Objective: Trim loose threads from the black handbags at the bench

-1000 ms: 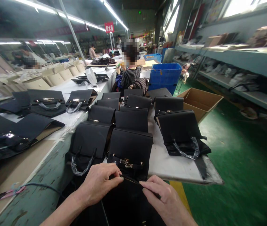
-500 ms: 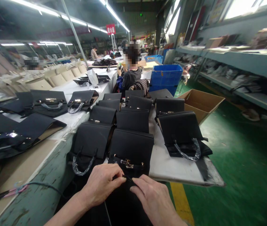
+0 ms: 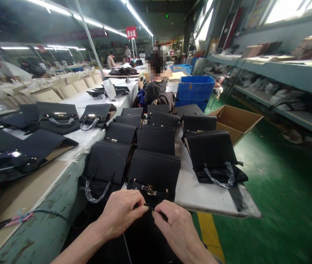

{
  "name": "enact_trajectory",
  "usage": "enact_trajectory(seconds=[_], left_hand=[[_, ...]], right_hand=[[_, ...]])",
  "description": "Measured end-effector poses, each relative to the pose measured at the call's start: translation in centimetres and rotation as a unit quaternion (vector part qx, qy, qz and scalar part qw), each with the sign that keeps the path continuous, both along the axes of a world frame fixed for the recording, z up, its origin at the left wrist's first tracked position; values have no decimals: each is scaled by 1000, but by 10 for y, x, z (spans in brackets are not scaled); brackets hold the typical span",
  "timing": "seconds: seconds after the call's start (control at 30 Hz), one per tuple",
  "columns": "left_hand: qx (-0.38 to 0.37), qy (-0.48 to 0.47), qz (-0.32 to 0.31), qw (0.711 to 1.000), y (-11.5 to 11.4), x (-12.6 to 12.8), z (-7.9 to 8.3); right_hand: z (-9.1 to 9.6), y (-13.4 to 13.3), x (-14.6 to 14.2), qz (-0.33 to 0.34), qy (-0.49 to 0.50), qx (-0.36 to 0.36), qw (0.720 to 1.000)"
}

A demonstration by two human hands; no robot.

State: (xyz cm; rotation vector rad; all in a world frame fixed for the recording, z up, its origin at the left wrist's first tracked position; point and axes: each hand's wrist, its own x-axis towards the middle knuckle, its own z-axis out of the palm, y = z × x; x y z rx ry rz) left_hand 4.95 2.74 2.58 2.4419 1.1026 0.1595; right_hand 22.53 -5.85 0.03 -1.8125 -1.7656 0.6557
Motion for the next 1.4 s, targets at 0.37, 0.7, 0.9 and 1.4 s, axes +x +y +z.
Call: enact_trajectory(seconds=[0.37,0.7,0.9,1.4], left_hand=[[-31,-46,-57,997,2,-9,0],[-38,-51,-83,994,4,-6,2],[-36,-50,-80,995,4,-2,3],[-18,-41,-49,998,4,5,2]], right_hand=[[17,-13,44,75,324,-257,908],[9,-60,73,-67,563,-325,757],[17,-59,76,-49,555,-339,758],[10,16,29,113,37,-147,982]])
